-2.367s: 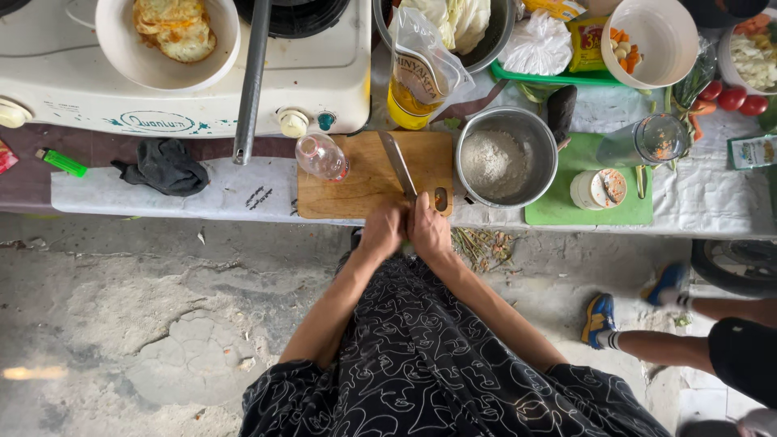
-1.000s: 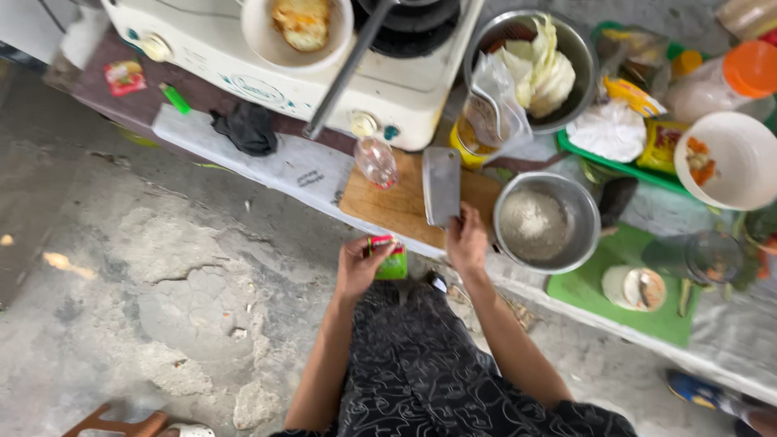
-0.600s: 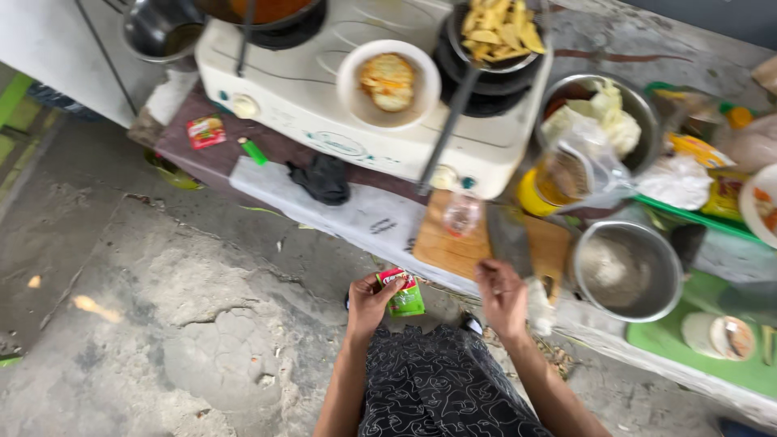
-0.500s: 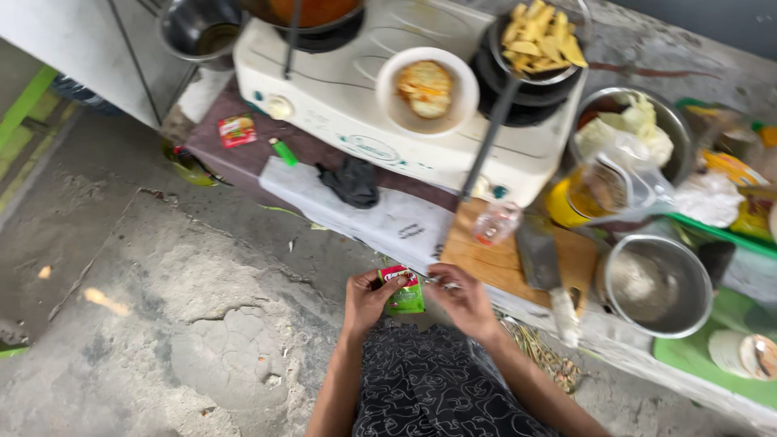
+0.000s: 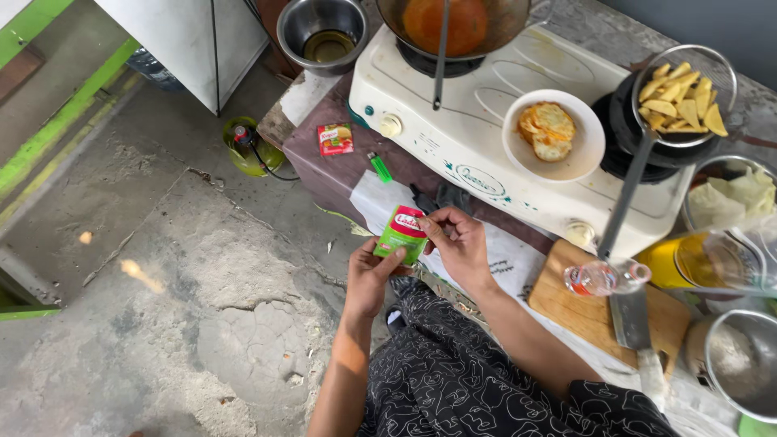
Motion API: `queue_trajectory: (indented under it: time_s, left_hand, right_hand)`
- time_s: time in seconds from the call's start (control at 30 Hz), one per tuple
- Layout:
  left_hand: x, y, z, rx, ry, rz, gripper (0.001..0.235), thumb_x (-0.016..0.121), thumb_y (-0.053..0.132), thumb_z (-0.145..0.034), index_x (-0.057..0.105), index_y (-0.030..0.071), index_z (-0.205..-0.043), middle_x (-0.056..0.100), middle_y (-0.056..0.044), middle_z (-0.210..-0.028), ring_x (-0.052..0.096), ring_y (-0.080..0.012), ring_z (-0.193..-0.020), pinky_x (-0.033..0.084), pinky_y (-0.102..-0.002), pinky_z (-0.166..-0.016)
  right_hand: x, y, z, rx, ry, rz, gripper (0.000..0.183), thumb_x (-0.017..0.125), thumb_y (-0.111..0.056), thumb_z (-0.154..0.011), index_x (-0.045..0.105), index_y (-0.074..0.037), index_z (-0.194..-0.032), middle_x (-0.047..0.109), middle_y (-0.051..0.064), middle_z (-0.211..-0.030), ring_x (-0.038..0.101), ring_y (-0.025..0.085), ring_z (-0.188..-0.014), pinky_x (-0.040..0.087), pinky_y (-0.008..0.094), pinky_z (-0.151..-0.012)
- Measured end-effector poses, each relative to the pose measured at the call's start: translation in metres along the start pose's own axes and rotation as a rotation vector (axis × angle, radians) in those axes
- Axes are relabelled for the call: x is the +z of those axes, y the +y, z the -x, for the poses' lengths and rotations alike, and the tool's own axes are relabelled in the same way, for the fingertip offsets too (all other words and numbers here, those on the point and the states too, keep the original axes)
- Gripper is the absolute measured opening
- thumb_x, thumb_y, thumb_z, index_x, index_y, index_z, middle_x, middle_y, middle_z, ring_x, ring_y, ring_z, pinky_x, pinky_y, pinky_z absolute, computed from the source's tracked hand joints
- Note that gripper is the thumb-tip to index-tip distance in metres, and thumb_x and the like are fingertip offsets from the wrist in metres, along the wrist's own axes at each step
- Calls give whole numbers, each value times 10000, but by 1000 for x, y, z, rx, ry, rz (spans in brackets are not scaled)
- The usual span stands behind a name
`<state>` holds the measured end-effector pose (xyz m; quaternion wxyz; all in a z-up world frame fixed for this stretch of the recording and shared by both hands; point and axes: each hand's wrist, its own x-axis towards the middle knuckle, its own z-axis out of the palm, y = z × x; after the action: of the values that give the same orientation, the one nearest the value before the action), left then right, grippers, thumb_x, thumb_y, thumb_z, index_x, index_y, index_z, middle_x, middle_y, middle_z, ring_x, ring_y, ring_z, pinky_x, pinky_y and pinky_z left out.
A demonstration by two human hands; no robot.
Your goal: The person chops a small orange vegetable and places it into a bowl with other ingredients. They then pour a blended red sauce from a blender jar into a wok on a portable stove and stir it. Finally, they open a seasoning packet and add its contents to the wok.
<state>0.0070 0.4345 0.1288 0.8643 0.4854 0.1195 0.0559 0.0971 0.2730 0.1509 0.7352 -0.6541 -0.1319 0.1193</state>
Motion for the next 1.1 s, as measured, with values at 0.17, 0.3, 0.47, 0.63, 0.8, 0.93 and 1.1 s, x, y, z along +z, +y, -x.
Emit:
queue_trajectory:
  time_s: [0.17, 0.3, 0.47, 0.63, 0.8, 0.93, 1.1]
  left_hand:
    - [-18, 33, -70, 51, 154, 23, 195, 749, 73, -920, 691, -46, -1064, 773, -134, -979, 751, -201, -842, 665, -376, -734]
    - [-19, 78, -139, 134, 161, -8, 204, 754, 47, -906, 703, -47, -1079, 766, -118, -991, 749, -175, -860, 660, -351, -778]
    - [-9, 132, -243, 299, 22, -191, 206, 773, 5, -907, 707, -64, -1089, 749, -104, -976, 722, -137, -844, 625, -278, -757]
    - [12, 176, -340, 383, -64, -539, 209, 819, 42, -875, 634, -47, -915, 766, -72, -851, 747, -91, -771, 579, -235, -649]
    - [39, 184, -419, 677, -160, -882, 238, 868, 64, -821, 681, -29, -936, 747, -124, -781, 734, -139, -704, 555, -285, -647]
    - [59, 181, -470, 677, -285, -947, 260, 878, 88, -783, 689, -8, -934, 769, -128, -819, 777, -178, -726, 575, -306, -653]
    - [79, 176, -510, 753, -389, -1081, 304, 928, 113, -739, 705, -19, -898, 737, -176, -798, 744, -288, -716, 565, -364, -653]
  right_hand:
    - [0, -58, -94, -392, 222, 617, 191, 745, -153, -975, 698, 13, -1057, 726, 116, -974, 686, 142, -748, 561, 264, -577]
    - [-8, -97, -195, -461, 145, 1199, 350, 827, -266, -890, 676, -25, -1094, 678, 210, -1078, 708, 351, -857, 570, 453, -720]
    - [-19, -76, -276, -79, -56, 1523, 819, 837, -307, -704, 462, 38, -1345, 657, 289, -1102, 666, 481, -956, 547, 545, -829]
    - [-70, -83, -279, -64, 131, 1520, 427, 658, -138, -922, 536, 52, -1284, 702, 281, -1010, 696, 452, -902, 557, 535, -822]
    - [-95, -113, -244, -40, 308, 1335, 307, 630, -82, -982, 550, 17, -1261, 703, 251, -843, 686, 446, -784, 539, 546, -775]
    - [-105, -133, -232, 186, 276, 1004, 320, 674, -110, -922, 592, -16, -1217, 732, 137, -837, 666, 278, -628, 511, 447, -572]
    - [-124, -142, -238, 458, 156, 703, 305, 630, -122, -941, 625, -31, -1232, 731, 124, -792, 571, 127, -502, 460, 327, -433]
